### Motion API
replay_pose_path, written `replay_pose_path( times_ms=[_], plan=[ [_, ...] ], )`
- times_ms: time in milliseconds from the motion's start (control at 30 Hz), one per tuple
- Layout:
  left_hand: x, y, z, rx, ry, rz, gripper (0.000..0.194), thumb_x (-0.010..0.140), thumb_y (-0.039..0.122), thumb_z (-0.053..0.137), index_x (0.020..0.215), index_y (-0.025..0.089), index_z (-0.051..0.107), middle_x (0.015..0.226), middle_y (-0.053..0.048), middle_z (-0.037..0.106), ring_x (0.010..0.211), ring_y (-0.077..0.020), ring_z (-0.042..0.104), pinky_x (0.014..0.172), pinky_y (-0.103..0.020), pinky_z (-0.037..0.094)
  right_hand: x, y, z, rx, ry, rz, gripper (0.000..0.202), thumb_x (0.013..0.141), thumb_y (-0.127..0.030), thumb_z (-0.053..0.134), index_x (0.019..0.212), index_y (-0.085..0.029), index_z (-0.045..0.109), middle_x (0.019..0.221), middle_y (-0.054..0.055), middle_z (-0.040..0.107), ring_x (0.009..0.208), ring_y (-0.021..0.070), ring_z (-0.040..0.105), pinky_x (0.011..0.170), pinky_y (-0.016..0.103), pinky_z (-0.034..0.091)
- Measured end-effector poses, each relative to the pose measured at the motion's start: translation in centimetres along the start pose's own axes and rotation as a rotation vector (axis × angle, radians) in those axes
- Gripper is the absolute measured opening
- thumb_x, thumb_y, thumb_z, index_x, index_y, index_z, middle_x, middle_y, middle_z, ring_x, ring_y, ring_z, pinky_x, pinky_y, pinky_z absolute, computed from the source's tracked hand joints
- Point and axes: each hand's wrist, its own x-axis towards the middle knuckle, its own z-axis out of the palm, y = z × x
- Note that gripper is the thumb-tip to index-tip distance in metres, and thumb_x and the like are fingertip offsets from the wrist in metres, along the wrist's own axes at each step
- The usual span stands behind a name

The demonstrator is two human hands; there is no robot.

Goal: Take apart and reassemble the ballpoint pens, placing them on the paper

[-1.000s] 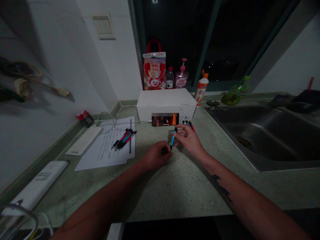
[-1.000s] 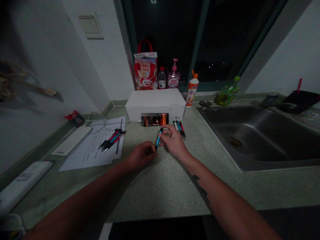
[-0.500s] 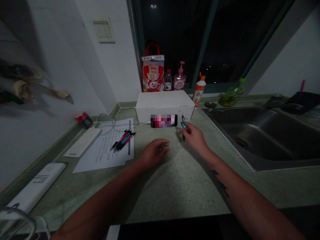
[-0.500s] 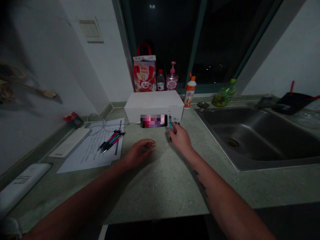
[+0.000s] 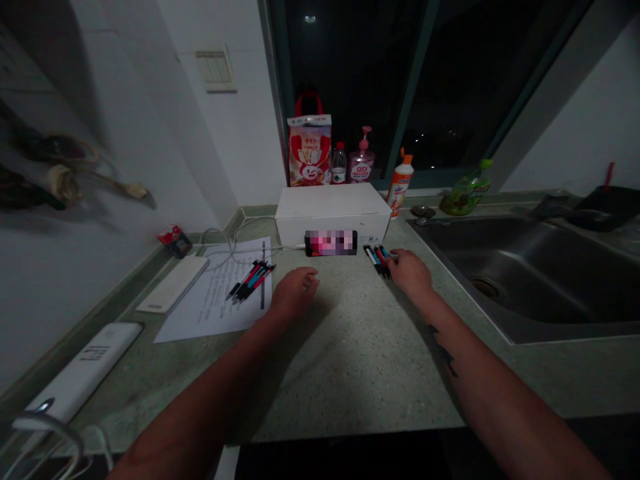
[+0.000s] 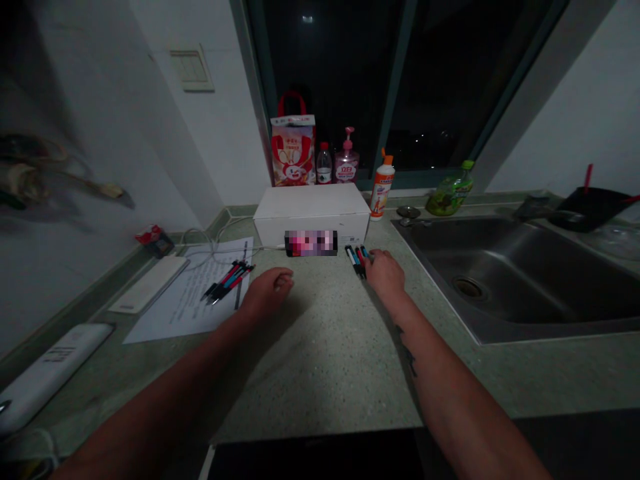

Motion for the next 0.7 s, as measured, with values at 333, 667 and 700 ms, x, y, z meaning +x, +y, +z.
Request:
replay_pose_path(
  times_ms=[333, 667, 700],
  plan=[
    [0.8, -1.9, -4.7, 0.827, 0.028, -0.27, 0.039, 0.095, 0.014, 0.032, 0.114, 0.005, 0.064, 0.115, -0.026, 0.065, 0.109, -0.0367, 0.06, 0.087, -0.044, 0.044, -2.0, -1.9, -1.3, 0.059, 0.024, -0.163, 0.038, 0.098, -0.034, 0.05, 0.124, -0.014, 0.069, 0.115, 0.019, 0.07, 0.097, 0.0305, 0.068, 0.079, 0.038, 0.05],
    [1.0, -1.8, -5.1, 0.853, -0.06, -0.319, 0.042, 0.097, 0.015, 0.029, 0.116, 0.005, 0.065, 0.115, -0.026, 0.066, 0.107, -0.0352, 0.064, 0.084, -0.041, 0.046, -3.8, -3.7, -1.7, 0.127, 0.032, -0.275, 0.035, 0.098, -0.031, 0.05, 0.121, -0.015, 0.071, 0.118, 0.017, 0.071, 0.102, 0.0301, 0.069, 0.085, 0.039, 0.052],
    [0.9, -1.7, -5.1, 0.856, -0.061, -0.316, 0.041, 0.097, 0.015, 0.03, 0.116, 0.005, 0.065, 0.114, -0.026, 0.066, 0.107, -0.0352, 0.064, 0.084, -0.041, 0.046, -3.9, -3.9, -1.8, 0.135, 0.025, -0.278, 0.035, 0.098, -0.03, 0.05, 0.12, -0.015, 0.072, 0.12, 0.017, 0.071, 0.104, 0.0305, 0.068, 0.087, 0.039, 0.052]
  ],
)
